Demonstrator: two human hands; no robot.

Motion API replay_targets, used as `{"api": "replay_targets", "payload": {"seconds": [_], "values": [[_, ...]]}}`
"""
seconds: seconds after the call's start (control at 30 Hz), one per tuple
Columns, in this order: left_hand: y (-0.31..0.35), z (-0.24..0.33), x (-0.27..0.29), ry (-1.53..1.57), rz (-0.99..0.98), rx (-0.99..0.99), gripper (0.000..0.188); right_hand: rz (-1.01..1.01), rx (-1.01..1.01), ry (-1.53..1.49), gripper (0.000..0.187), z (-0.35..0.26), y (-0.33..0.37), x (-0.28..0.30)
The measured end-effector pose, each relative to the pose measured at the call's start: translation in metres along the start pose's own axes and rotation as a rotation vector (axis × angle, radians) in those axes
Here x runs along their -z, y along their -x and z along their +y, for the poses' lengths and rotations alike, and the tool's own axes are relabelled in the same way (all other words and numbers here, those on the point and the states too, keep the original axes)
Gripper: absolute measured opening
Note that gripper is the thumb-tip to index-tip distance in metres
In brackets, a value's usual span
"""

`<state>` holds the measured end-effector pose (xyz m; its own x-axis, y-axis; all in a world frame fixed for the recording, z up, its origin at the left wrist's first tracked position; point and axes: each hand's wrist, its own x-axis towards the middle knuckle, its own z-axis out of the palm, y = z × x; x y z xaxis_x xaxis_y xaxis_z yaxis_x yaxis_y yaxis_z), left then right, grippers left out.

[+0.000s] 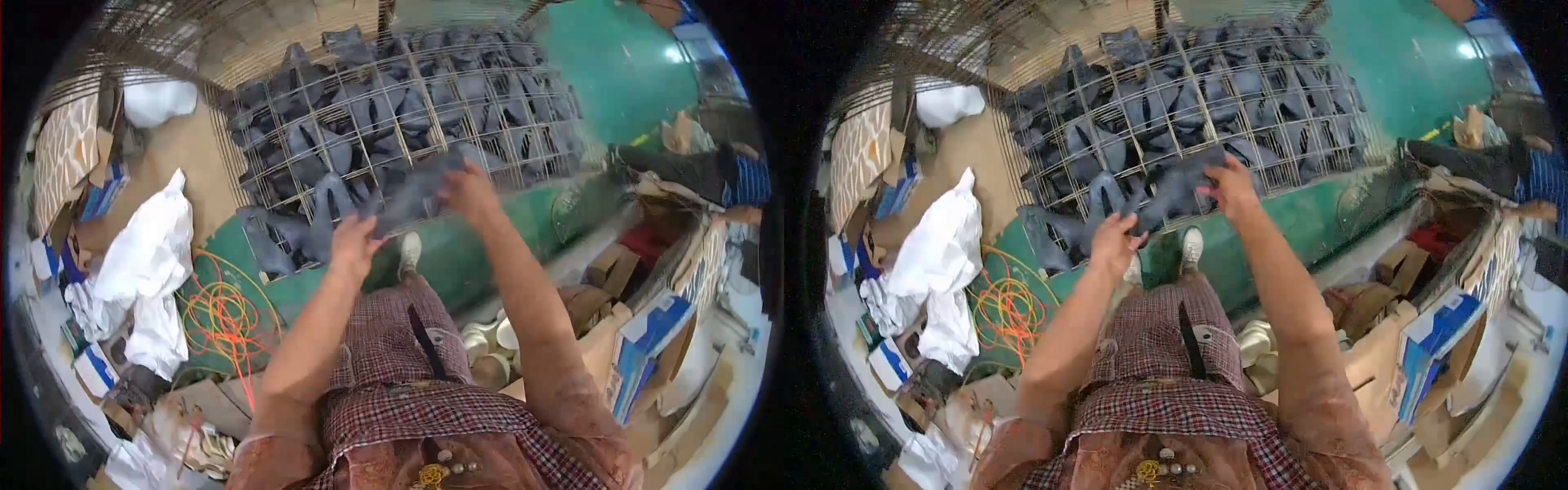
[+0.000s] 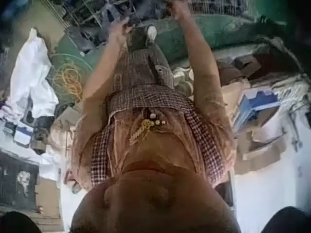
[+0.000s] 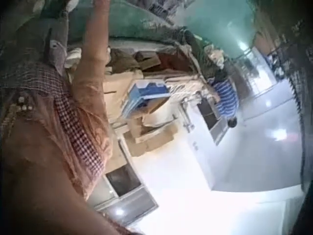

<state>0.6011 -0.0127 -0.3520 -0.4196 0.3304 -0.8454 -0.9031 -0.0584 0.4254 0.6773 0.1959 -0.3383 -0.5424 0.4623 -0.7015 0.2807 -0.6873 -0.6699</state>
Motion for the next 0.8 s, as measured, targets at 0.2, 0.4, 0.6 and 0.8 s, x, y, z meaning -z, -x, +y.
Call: {"api": "replay_targets", "payload": {"seconds": [0.2,0.4,0.6,0.8], "values": [[-0.052,-0.049,0.021,0.198,0.063,-0.045,0.019,-0.242,-0.005,0.336,0.028,0.028,-0.113,-0.007],[-0.105,-0.139,0.01,0.228,0.431,0.056,0.016,-0.217,-0.147,0.802,0.029,0.096,-0.175,0.044],[-0.115,-0.163,0.004,0.2,0.406,0.121,0.013,-0.181,0.032,0.774,0.03,0.126,-0.198,0.088],[-0.113,-0.168,0.135,-0.075,0.476,0.116,0.015,0.036,0.437,0.593,0.027,0.106,-0.142,0.053]]}}
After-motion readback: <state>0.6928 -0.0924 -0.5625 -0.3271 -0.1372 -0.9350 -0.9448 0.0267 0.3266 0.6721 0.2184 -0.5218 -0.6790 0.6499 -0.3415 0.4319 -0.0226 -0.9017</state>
